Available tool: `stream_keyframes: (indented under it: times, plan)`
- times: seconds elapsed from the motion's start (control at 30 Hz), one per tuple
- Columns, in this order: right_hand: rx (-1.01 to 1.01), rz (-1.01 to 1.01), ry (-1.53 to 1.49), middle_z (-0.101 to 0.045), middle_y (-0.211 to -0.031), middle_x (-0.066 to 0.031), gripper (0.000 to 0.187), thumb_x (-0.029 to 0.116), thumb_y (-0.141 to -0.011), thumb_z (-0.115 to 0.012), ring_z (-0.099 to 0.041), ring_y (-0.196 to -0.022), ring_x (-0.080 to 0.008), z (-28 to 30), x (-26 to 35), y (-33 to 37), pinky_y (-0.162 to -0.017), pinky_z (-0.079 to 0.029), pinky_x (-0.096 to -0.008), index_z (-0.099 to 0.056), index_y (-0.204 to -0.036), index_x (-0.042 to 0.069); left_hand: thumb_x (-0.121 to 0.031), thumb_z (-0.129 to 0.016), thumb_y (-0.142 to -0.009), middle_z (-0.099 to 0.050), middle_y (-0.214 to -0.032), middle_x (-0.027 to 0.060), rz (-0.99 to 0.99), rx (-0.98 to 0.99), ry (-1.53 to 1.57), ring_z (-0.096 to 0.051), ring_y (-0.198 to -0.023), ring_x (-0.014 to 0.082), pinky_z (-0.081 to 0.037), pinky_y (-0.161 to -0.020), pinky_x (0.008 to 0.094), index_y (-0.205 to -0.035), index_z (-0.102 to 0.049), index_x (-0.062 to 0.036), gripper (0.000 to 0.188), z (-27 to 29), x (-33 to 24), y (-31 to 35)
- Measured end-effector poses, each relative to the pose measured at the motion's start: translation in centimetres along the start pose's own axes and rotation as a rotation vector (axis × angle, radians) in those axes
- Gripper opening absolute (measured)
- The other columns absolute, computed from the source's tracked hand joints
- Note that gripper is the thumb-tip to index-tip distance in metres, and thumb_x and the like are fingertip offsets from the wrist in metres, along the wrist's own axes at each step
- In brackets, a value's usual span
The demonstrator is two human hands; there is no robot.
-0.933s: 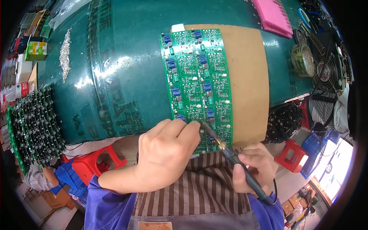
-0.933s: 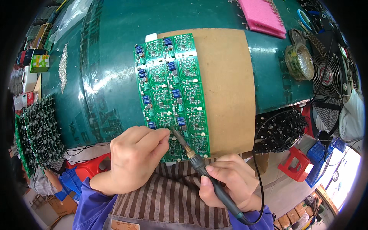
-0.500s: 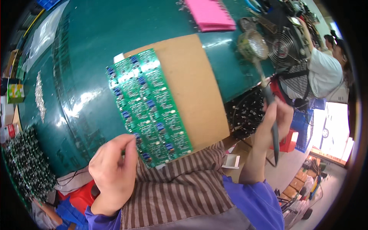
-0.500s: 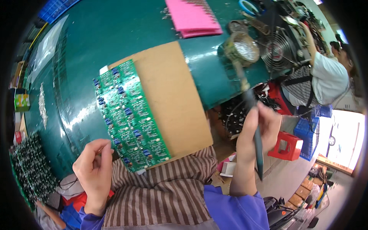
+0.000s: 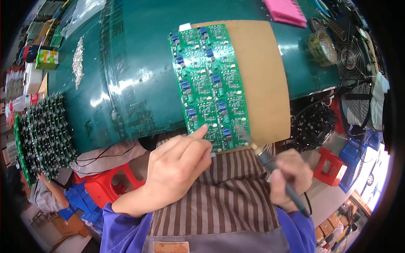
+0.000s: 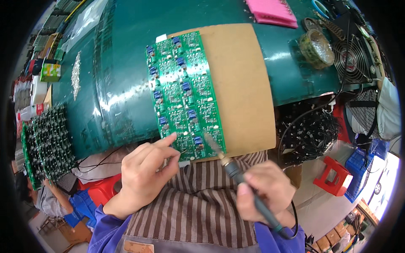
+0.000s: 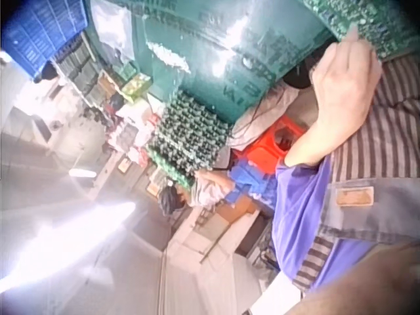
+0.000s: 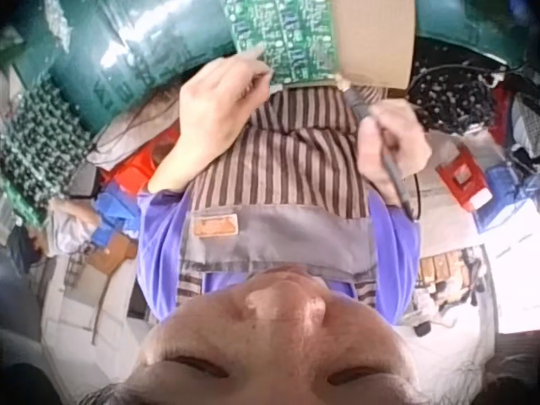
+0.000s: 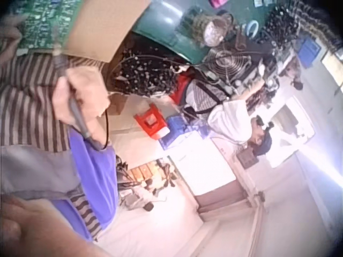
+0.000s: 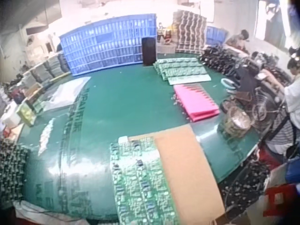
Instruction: The person solders components onto circuit boards using a soldering iron, stacks the completed boards onto a pile by hand, and positions new boards to continue soldering.
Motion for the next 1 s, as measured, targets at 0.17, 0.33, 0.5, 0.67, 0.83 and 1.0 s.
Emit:
stream_keyframes:
  times: [0.17,0.33,0.5,0.67,0.83,1.0]
  plan:
    - [0.140,-0.001,-0.013,-0.060,-0.068,-0.0131,0.023,0.001,-0.071,-0.065,-0.058,-0.054,-0.0248,-2.0,1.2,0.4,-0.051,-0.048,-0.0330,-0.056,-0.092,-0.003,0.003,-0.073,-0.065,-0.071,-0.090,0.0108,-0.031,-0.032,-0.039,-0.057,-0.057,0.0190,-0.049,-0.053,0.0295,-0.081,-0.059,-0.0044,0.022,-0.4,0.1,0.8]
    - [0.123,-0.016,0.013,-0.061,-0.068,-0.0125,0.024,-0.001,-0.068,-0.070,-0.060,-0.054,-0.0259,-1.8,1.7,0.8,-0.052,-0.050,-0.0327,-0.059,-0.089,-0.003,0.005,-0.073,-0.064,-0.072,-0.089,0.0106,-0.044,-0.061,-0.037,-0.058,-0.057,0.0184,-0.047,-0.053,0.0291,-0.082,-0.060,-0.0042,0.023,-0.7,0.1,1.1]
    - [0.123,-0.032,0.023,-0.061,-0.066,-0.0122,0.022,0.000,-0.068,-0.069,-0.060,-0.054,-0.0258,-2.3,1.6,0.6,-0.051,-0.050,-0.0321,-0.059,-0.088,-0.003,0.003,-0.074,-0.066,-0.071,-0.086,0.0096,-0.050,-0.058,-0.107,-0.065,-0.065,0.0214,-0.052,-0.057,0.0299,-0.083,-0.063,-0.0038,0.022,-0.8,0.1,1.0]
    - [0.129,-0.023,0.040,-0.061,-0.066,-0.0121,0.021,0.000,-0.068,-0.069,-0.059,-0.054,-0.0256,-2.4,1.6,0.5,-0.051,-0.050,-0.0317,-0.059,-0.087,-0.003,0.001,-0.076,-0.067,-0.071,-0.086,0.0088,-0.059,-0.065,-0.083,-0.066,-0.067,0.0217,-0.053,-0.058,0.0306,-0.084,-0.065,-0.0041,0.021,-0.9,0.1,0.8]
    - [0.167,-0.013,0.057,-0.061,-0.066,-0.0118,0.020,0.000,-0.069,-0.070,-0.059,-0.053,-0.0251,-2.3,2.0,0.3,-0.051,-0.050,-0.0319,-0.059,-0.085,-0.003,-0.001,-0.072,-0.065,-0.065,-0.084,0.0046,-0.122,-0.112,-0.104,-0.063,-0.066,0.0190,-0.052,-0.055,0.0300,-0.086,-0.065,-0.0043,0.022,-1.0,0.2,1.0]
    - [0.153,-0.014,0.049,-0.061,-0.066,-0.0117,0.021,0.001,-0.069,-0.071,-0.060,-0.053,-0.0249,-2.3,1.9,0.6,-0.052,-0.051,-0.0318,-0.059,-0.086,-0.003,0.002,-0.076,-0.066,-0.065,-0.084,0.0066,-0.075,-0.092,-0.051,-0.065,-0.070,0.0228,-0.054,-0.060,0.0317,-0.087,-0.068,-0.0035,0.022,-1.0,0.2,1.0]
Point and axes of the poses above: each hand's wrist, its own y-axis away from the middle knuckle, its own z-axis out of the back of the hand, x = y × z, the point moved 3 cm from there along -y, towards the middle knuckle
